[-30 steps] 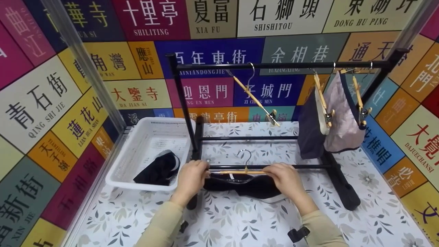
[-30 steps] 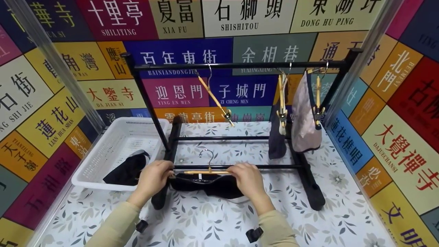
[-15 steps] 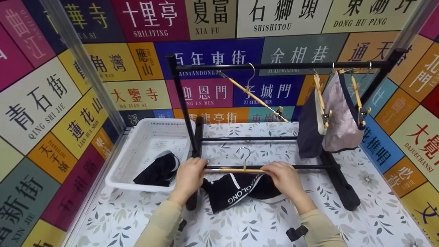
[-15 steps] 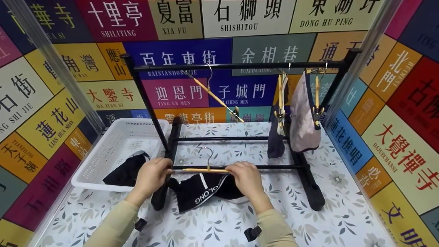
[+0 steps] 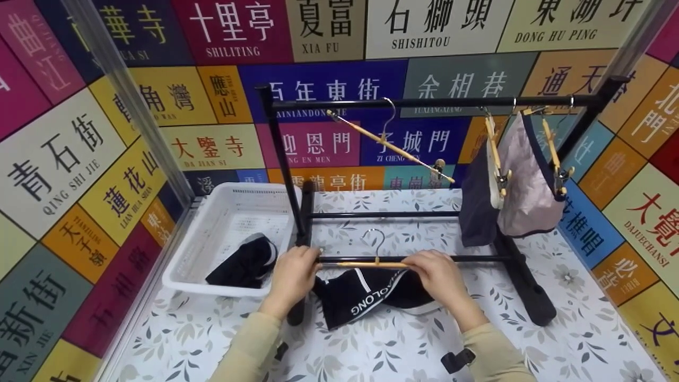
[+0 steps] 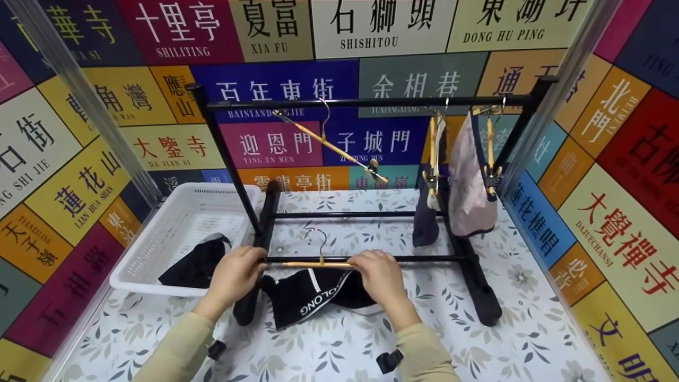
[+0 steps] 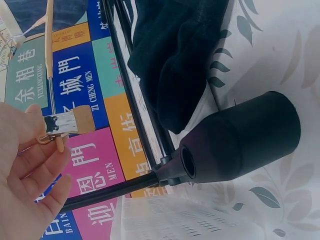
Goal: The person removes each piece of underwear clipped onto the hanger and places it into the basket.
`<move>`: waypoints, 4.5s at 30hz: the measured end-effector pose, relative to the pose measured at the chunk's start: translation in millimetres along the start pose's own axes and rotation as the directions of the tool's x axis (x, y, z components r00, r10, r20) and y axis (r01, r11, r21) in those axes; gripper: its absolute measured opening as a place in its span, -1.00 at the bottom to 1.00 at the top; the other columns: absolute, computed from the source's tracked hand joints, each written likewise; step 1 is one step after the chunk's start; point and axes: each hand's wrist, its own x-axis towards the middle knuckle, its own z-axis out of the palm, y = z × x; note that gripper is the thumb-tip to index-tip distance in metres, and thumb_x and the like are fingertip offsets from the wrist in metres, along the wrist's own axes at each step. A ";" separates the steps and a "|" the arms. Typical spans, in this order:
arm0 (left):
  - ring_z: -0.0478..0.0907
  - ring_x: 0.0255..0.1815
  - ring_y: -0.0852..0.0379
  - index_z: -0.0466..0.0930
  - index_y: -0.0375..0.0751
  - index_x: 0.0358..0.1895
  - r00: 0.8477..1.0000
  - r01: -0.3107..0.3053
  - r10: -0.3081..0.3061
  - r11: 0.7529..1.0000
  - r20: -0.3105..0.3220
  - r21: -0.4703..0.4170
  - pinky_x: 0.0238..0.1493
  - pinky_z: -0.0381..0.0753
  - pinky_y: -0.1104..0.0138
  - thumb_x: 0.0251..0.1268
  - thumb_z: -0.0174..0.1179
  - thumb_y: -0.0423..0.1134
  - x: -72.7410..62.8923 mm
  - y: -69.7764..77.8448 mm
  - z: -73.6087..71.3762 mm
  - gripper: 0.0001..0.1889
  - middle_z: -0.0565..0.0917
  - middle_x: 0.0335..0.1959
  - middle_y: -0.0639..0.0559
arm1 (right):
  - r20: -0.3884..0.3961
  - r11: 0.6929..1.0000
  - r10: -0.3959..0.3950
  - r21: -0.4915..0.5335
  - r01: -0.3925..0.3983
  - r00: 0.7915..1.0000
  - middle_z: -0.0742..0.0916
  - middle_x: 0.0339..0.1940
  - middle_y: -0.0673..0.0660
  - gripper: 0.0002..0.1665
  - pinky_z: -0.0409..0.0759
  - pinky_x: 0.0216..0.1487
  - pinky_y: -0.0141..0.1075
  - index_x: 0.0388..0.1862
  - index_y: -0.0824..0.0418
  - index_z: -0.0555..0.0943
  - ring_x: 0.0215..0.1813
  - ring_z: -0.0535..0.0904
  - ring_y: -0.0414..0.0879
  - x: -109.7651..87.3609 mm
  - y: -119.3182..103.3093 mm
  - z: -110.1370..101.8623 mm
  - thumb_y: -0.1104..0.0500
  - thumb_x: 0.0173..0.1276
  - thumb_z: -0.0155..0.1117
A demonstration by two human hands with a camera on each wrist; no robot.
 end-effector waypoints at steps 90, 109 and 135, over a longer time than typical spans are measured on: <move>0.59 -0.33 0.05 0.73 0.01 -0.38 0.995 0.057 -0.054 0.998 -0.078 0.032 -0.12 0.37 0.07 0.08 0.34 -0.30 -2.8 39.8 38.4 -0.92 0.71 -0.43 0.12 | 0.026 0.998 0.027 0.048 -0.029 0.999 0.74 -0.19 0.04 -0.48 0.52 0.01 0.01 0.08 0.20 0.68 -0.12 0.64 0.01 -8.5 3.5 -21.4 0.18 0.09 0.56; 0.58 -0.30 0.04 0.74 0.00 -0.35 0.995 0.074 -0.072 0.997 -0.062 0.017 -0.11 0.36 0.06 0.05 0.33 -0.36 -3.2 41.6 37.5 -0.86 0.72 -0.40 0.11 | -0.013 0.998 0.036 -0.052 -0.037 0.999 0.76 -0.20 0.07 -0.67 0.50 0.02 0.04 -0.14 0.15 0.70 -0.10 0.64 0.09 -8.3 1.9 -18.7 0.18 0.08 0.53; 0.58 -0.33 0.00 0.74 -0.04 -0.36 0.989 0.069 -0.070 0.998 -0.127 -0.013 -0.13 0.36 0.04 0.05 0.36 -0.37 5.0 37.5 28.5 -0.87 0.72 -0.39 0.08 | -0.090 0.995 -0.053 -0.090 0.045 0.995 0.78 -0.24 0.04 -0.67 0.51 -0.11 0.00 -0.17 0.10 0.73 -0.19 0.64 0.06 11.3 -1.8 -25.4 0.20 0.03 0.58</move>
